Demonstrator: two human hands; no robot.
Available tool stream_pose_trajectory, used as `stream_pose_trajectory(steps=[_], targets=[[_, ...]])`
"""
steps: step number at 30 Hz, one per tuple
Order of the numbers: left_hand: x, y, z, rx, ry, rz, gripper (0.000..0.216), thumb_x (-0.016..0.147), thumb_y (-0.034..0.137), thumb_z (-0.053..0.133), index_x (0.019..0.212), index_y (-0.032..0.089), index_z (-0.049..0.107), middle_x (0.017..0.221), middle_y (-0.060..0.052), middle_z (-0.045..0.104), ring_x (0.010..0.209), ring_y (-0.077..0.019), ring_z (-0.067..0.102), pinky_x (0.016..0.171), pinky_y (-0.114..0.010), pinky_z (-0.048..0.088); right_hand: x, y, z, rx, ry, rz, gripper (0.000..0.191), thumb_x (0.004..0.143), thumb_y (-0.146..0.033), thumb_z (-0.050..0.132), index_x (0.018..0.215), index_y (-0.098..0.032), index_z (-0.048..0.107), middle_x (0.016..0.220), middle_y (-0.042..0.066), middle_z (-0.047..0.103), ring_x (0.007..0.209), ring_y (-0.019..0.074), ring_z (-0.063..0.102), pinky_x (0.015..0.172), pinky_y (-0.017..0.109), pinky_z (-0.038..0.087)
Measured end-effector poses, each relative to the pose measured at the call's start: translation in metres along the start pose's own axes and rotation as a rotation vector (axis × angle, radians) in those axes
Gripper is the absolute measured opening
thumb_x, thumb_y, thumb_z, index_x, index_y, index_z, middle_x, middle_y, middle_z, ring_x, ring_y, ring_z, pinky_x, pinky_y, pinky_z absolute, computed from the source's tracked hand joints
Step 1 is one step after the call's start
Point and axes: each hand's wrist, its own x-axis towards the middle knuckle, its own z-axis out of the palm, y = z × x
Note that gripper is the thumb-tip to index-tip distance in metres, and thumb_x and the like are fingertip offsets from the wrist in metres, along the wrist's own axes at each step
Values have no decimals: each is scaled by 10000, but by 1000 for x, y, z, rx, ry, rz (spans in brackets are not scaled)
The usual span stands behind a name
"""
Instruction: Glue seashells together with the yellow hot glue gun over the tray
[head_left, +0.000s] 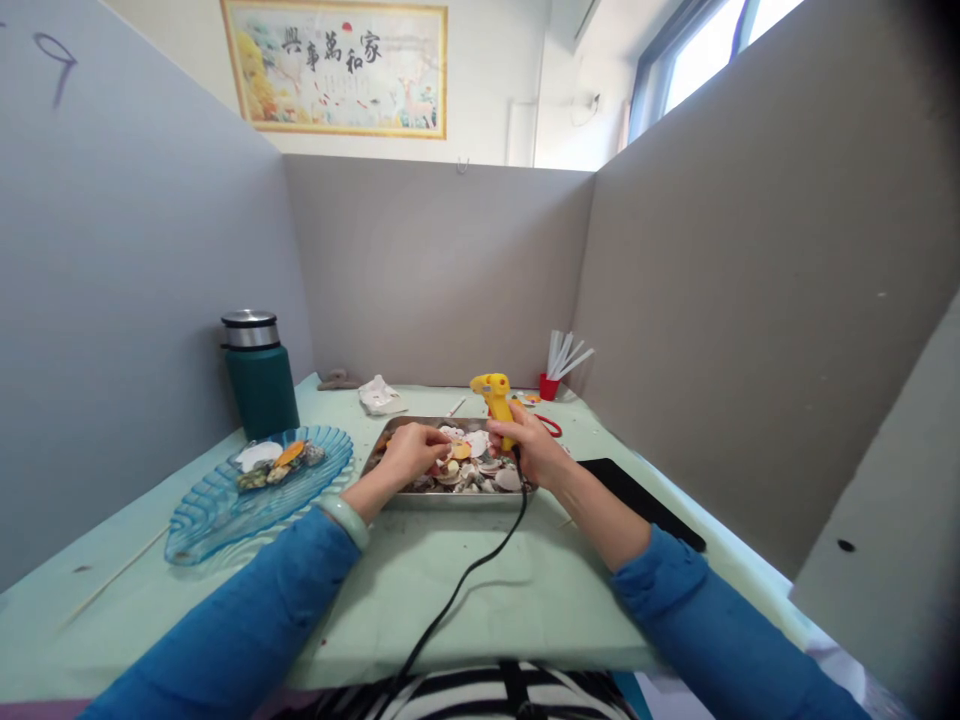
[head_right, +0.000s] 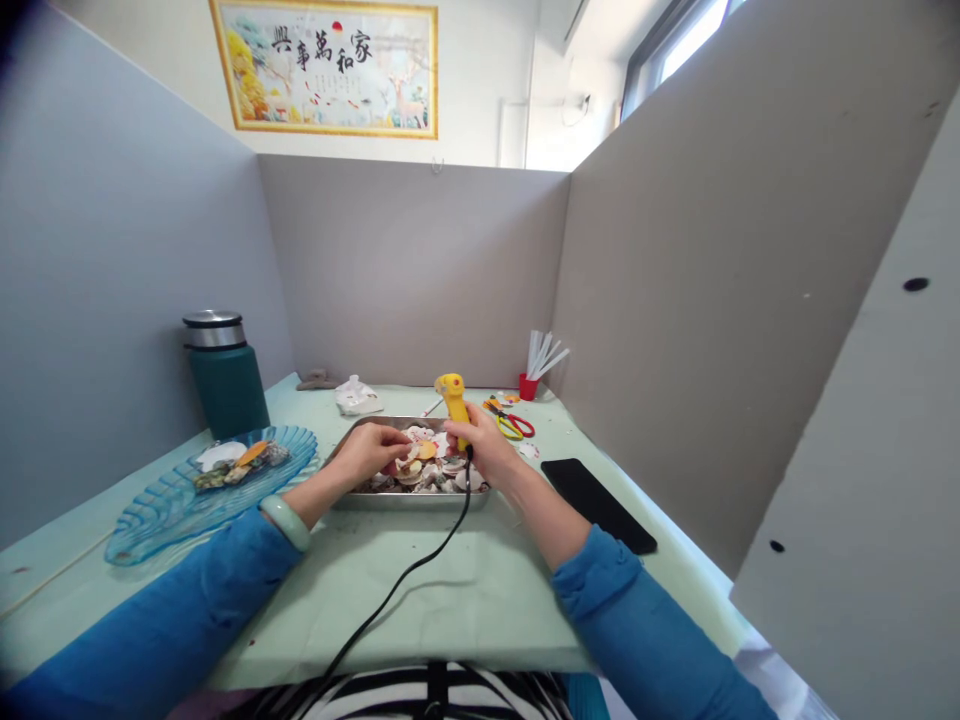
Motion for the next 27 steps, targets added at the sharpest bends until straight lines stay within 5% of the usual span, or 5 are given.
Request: stream_pose_trajectory(steps=[3, 10, 27], targets=[[1, -1, 1, -33, 3, -5, 293, 733, 349, 567, 904, 158, 709, 510, -3, 634, 495, -119, 588, 534, -194, 413, -3, 3, 0, -50, -51, 50, 289, 733, -430, 625, 811, -174, 518, 501, -88, 376, 434, 65, 368, 479, 214, 378], [6, -8, 1, -33, 74, 14, 287, 741, 365, 560, 869, 154, 705, 528, -13, 639, 489, -118, 586, 514, -196, 411, -9, 0, -3, -386, -71, 38, 397, 770, -453, 570, 505, -179, 458, 405, -47, 427, 404, 78, 402, 485, 224, 355], [16, -20, -5, -41, 170, -23, 246, 728, 317, 589, 855, 145, 710, 578, -25, 661, 490, -108, 597, 470, -172, 407, -16, -13, 6, -655, -141, 185, 331, 760, -464, 570, 648, -158, 516, 396, -56, 456, 353, 66, 406, 361, 168, 306]])
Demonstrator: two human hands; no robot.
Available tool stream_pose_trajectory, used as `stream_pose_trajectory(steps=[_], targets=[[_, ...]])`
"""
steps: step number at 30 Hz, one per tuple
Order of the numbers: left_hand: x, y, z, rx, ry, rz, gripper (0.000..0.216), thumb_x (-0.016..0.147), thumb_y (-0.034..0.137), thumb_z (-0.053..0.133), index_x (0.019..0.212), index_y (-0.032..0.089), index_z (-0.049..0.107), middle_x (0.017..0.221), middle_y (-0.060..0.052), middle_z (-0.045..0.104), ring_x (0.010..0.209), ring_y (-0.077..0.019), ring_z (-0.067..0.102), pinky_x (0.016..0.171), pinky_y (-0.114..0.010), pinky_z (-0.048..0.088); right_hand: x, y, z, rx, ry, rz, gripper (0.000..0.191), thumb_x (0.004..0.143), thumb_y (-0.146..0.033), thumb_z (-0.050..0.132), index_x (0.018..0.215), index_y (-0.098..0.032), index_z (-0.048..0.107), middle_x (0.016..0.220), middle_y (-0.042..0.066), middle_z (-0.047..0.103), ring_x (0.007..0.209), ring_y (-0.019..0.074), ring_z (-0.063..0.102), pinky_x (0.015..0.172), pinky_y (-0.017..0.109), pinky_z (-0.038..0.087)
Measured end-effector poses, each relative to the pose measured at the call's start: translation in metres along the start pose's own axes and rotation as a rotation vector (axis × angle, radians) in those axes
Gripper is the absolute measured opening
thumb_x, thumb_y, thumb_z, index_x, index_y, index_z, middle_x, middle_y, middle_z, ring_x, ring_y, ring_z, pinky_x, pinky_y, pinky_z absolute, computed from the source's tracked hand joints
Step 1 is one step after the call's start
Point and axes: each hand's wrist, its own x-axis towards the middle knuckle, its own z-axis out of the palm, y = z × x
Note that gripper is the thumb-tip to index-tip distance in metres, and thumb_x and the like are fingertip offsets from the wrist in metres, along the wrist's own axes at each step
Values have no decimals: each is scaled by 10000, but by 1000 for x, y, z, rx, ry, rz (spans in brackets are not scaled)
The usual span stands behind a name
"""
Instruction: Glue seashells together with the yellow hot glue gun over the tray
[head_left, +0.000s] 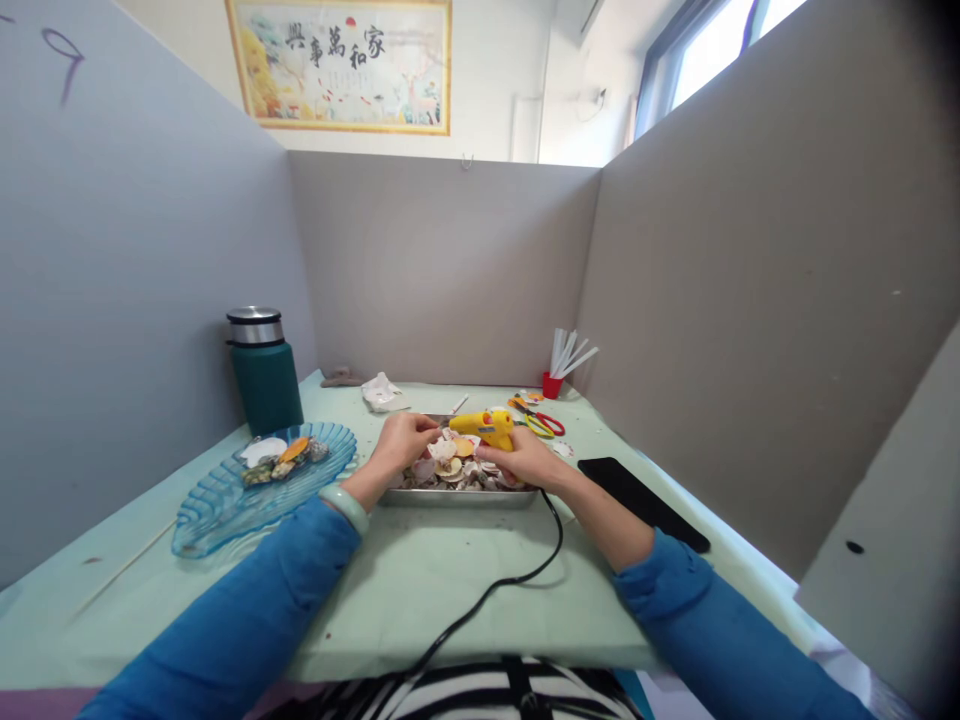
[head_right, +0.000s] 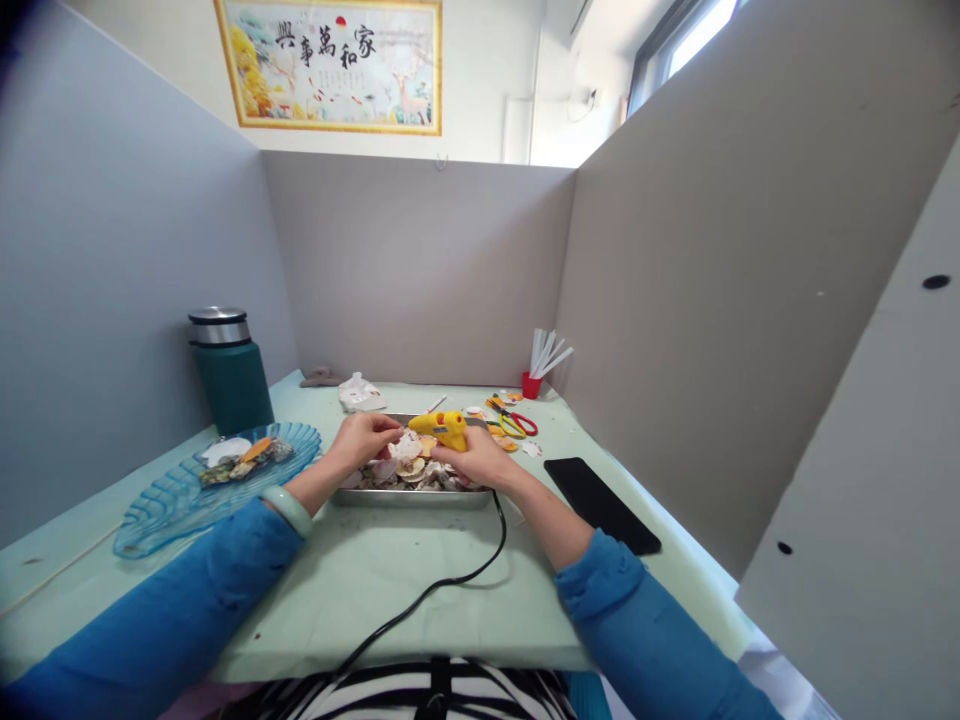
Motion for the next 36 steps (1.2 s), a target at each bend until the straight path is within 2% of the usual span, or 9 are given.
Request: stream_pose_trajectory(steps=[5, 19, 28, 36], targets=[[-1, 0, 1, 9, 4, 8, 234, 726, 289, 573, 851, 146, 710, 538, -16, 642, 476, -107, 590, 458, -172, 399, -1, -2, 1, -18, -16, -49, 322, 774, -447, 562, 648, -152, 540, 391, -54, 454, 350, 61, 399, 364, 164, 320], [2, -3, 3, -36, 22, 3, 241, 722, 293, 571, 851, 146, 711, 554, -24, 648, 475, -106, 589, 449, -168, 402, 0, -1, 1, -16, -7, -32, 327, 768, -464, 563, 681, -149, 563, 400, -53, 455, 356, 69, 418, 365, 165, 327], [0, 0, 2, -49, 32, -33, 202, 735, 264, 590, 841, 144, 714, 528, -17, 633, 467, -98, 583, 455, -159, 402, 0, 3, 1, -31, -1, -31, 381, 764, -501, 554, 617, -150, 536, 397, -42, 465, 359, 67, 414, 372, 168, 327], [-4, 7, -1, -121, 17, -88, 190, 742, 267, 598, 834, 140, 705, 670, -34, 685, 462, -79, 575, 447, -155, 416, 1, 2, 0, -1, -19, -32, 315, 766, -454, 566, 718, -142, 576, 398, -63, 451, 349, 63, 403, 366, 165, 323]])
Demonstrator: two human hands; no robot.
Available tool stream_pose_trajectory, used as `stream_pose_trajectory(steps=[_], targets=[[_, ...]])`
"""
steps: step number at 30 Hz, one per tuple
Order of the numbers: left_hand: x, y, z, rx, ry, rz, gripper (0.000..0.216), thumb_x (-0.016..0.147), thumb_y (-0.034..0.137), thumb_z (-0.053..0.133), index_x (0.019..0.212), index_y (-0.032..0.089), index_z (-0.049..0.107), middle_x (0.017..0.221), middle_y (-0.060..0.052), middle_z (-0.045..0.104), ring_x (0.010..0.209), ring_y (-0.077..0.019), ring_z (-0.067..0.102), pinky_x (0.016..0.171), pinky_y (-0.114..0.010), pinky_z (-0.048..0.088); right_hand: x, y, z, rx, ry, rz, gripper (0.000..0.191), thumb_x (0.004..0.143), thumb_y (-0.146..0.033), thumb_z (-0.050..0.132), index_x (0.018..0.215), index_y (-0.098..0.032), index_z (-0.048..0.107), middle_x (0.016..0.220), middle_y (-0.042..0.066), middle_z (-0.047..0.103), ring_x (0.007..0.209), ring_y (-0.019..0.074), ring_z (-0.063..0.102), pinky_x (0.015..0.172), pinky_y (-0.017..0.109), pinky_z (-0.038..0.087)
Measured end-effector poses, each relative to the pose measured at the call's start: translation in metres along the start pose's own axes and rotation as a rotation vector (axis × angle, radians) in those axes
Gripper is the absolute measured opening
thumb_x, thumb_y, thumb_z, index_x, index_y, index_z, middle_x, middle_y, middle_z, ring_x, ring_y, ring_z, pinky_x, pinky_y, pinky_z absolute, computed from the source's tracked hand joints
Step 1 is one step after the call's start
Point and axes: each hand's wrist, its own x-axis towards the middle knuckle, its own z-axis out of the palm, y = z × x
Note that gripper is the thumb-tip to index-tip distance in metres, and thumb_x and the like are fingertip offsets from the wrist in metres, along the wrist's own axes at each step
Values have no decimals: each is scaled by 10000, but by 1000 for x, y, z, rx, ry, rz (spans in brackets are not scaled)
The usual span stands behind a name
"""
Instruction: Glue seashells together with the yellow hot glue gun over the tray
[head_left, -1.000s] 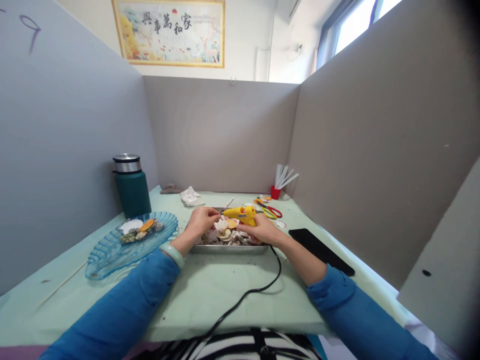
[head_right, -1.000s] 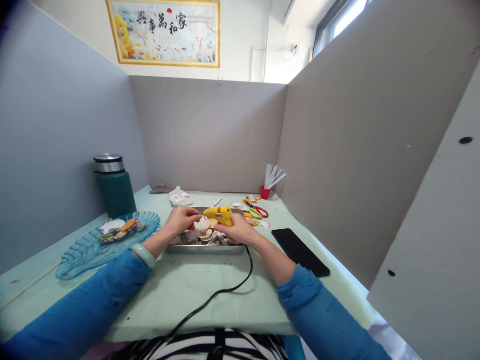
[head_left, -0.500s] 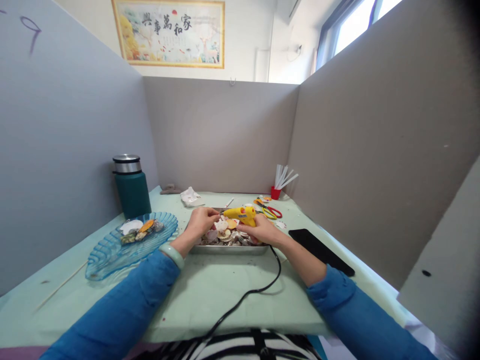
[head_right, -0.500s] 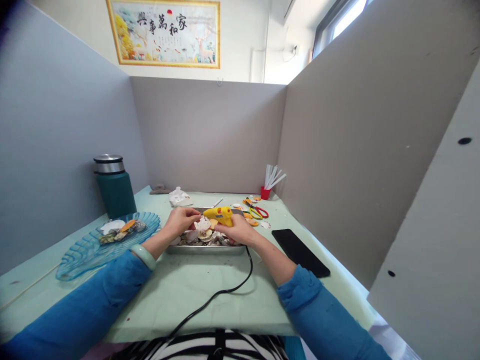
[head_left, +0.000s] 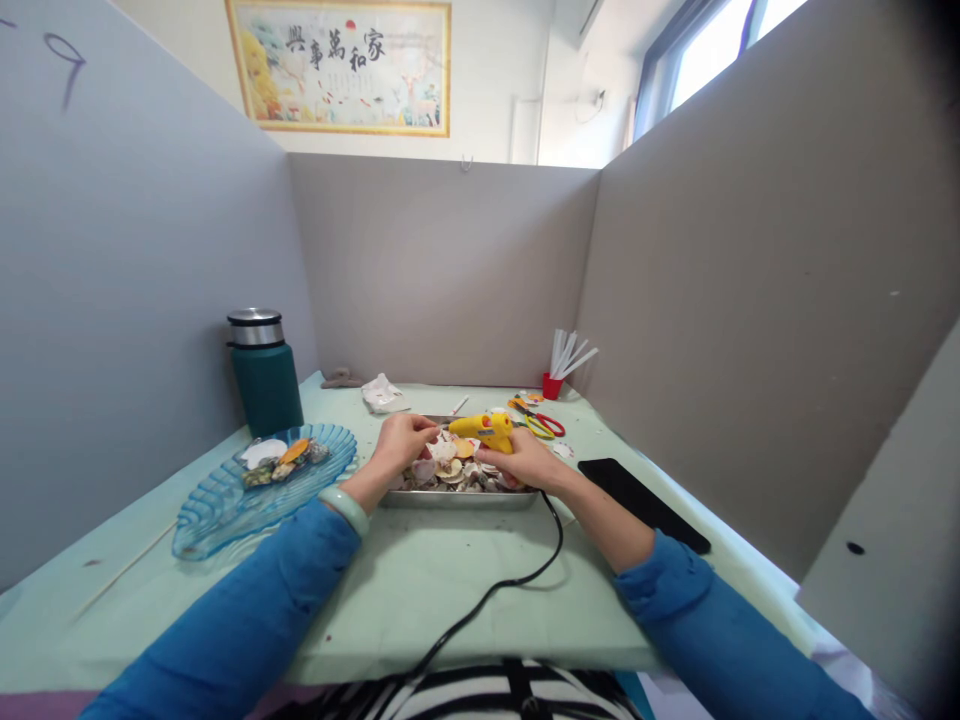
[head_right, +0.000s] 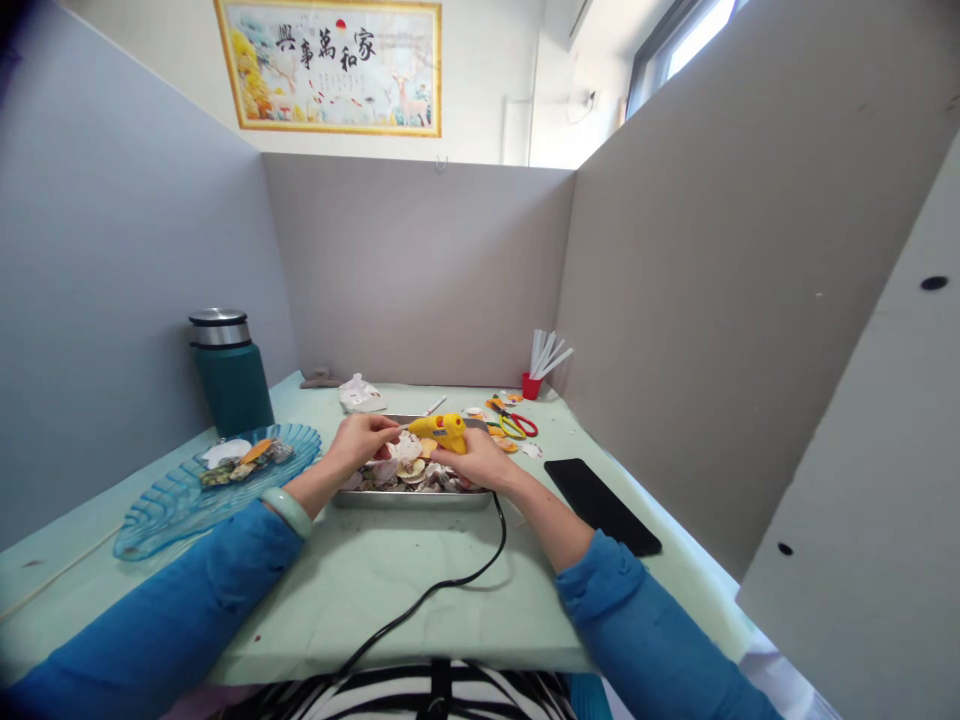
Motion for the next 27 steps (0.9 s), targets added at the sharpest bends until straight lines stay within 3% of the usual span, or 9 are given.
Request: stream_pose_trajectory(steps=[15, 27], targets=[[7, -10, 2, 56, 14, 40, 205, 732, 278, 597, 839, 147, 712, 620, -28, 671, 483, -95, 597, 457, -160, 421, 0, -1, 0, 8, -3, -22, 306, 772, -451, 567, 729, -148, 572, 398, -65, 446, 350, 63, 401, 365, 167, 327], [7, -12, 3, 26, -2, 62, 228, 719, 294, 590, 837, 140, 709, 531, -30, 635, 465, -114, 587, 446, -178, 417, -1, -1, 1, -33, 37, 20, 372, 765, -473, 555, 574, -160, 490, 386, -46, 459, 350, 65, 417, 376, 171, 329]])
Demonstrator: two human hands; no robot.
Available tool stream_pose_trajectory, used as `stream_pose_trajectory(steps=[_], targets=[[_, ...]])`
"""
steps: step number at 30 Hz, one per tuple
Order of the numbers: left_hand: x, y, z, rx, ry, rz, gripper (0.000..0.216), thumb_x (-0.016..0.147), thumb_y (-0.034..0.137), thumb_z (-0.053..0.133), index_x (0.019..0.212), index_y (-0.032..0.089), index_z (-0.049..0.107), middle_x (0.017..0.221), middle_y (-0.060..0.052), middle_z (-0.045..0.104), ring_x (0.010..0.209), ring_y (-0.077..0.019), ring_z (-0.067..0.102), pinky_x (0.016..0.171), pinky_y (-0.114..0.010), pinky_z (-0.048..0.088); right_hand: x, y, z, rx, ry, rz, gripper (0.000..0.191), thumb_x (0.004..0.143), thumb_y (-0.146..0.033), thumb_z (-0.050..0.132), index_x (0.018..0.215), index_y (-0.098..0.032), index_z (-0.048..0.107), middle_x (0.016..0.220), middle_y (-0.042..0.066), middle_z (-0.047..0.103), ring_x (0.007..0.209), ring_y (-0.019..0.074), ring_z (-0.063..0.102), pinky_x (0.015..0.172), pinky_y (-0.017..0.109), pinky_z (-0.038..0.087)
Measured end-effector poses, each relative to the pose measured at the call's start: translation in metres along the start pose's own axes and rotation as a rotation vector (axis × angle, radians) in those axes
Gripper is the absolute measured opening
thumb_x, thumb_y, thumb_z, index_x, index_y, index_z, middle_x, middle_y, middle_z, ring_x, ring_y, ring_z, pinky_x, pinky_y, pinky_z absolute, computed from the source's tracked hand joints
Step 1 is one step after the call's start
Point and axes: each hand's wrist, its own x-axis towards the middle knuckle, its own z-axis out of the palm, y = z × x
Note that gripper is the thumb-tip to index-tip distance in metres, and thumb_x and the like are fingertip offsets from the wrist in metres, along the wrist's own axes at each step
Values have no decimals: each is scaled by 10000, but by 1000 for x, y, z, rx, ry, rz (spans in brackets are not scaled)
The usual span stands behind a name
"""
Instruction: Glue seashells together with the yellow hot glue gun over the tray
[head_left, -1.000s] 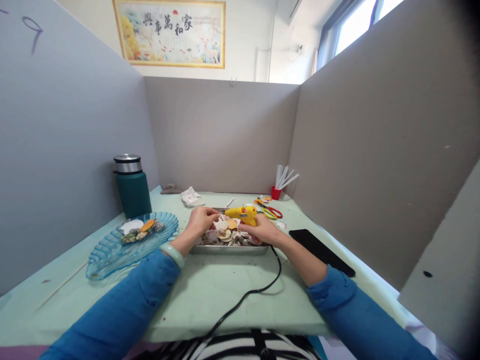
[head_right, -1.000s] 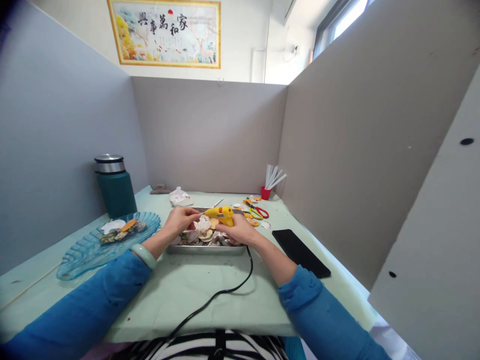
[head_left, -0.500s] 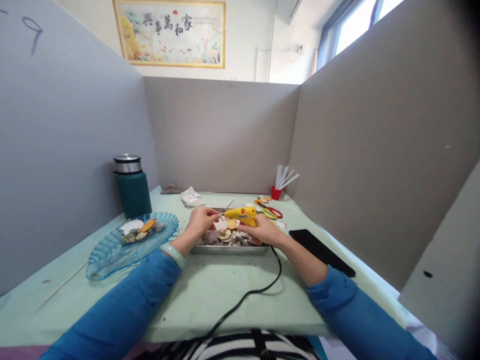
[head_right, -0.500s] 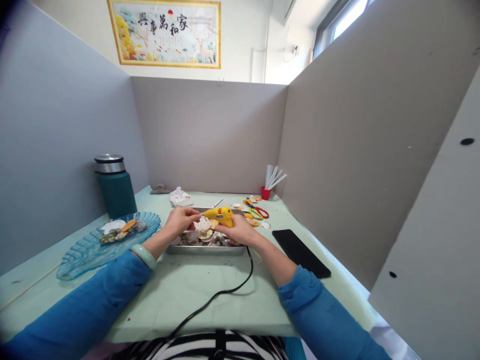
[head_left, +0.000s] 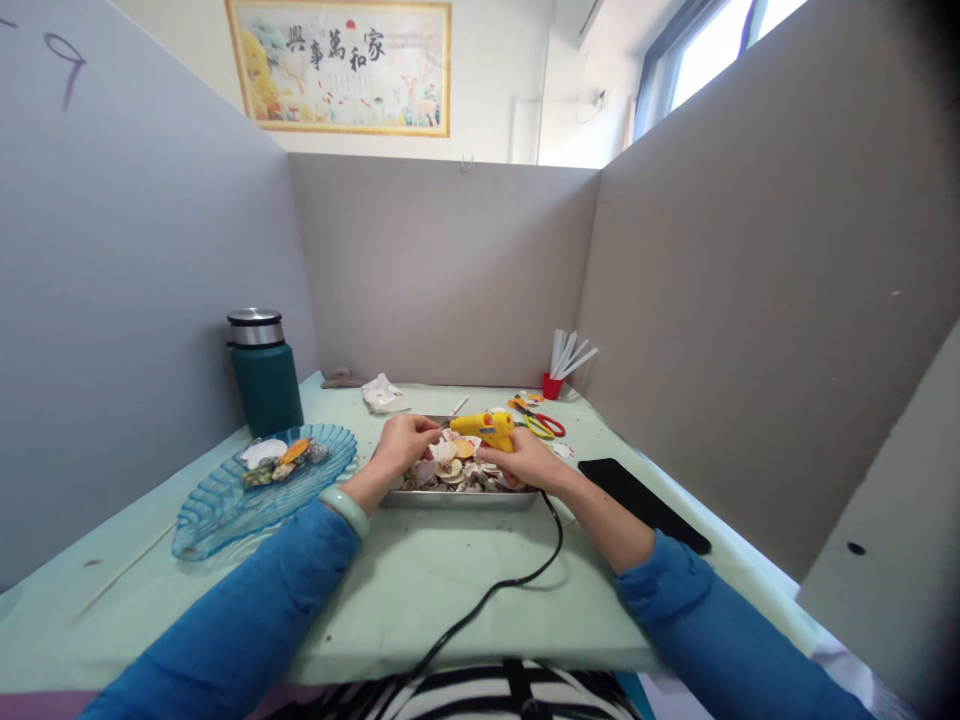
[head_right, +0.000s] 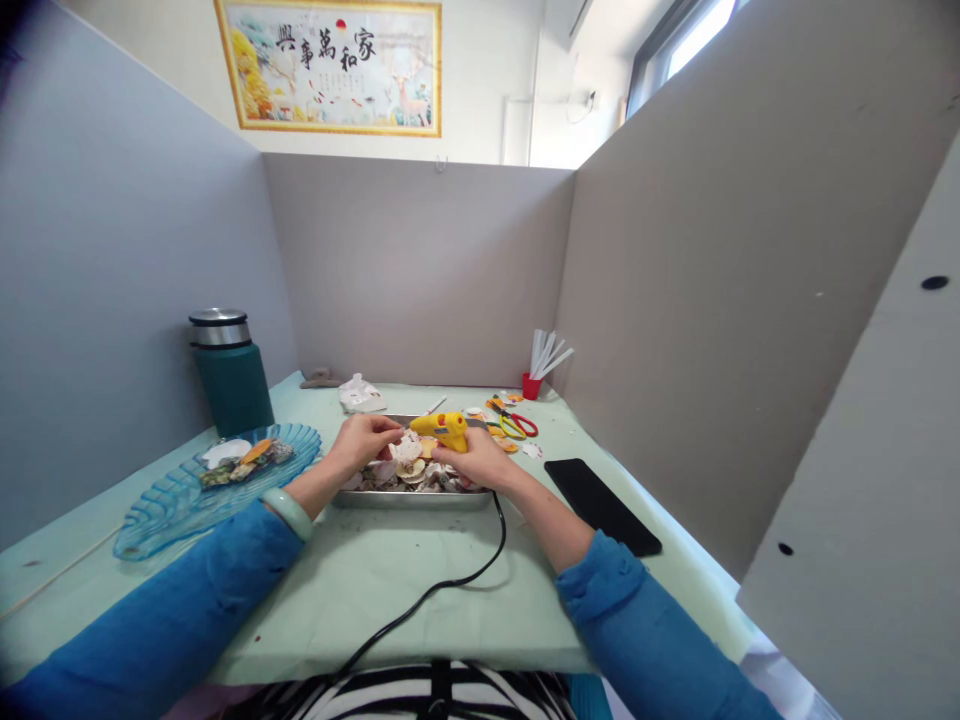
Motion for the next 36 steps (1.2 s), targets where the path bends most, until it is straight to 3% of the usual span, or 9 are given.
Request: stream_pose_trajectory(steps=[20, 36], targets=[[-2, 4, 0, -22, 10, -1, 216, 721, 277, 586, 827, 132, 706, 537, -27, 640, 474, -110, 591, 446, -170, 412, 2, 4, 0, 31, 4, 25, 327, 767, -467, 559, 688, -150, 537, 409, -53, 469, 363, 70, 414, 371, 169, 311], [-2, 3, 0, -25, 10, 2, 221, 711, 281, 593, 832, 137, 709, 503, -16, 620, 455, -102, 574, 450, -168, 407, 2, 4, 0, 10, -10, -20, 360, 772, -488, 552, 663, -146, 555, 401, -47, 463, 366, 73, 425, 376, 172, 336]])
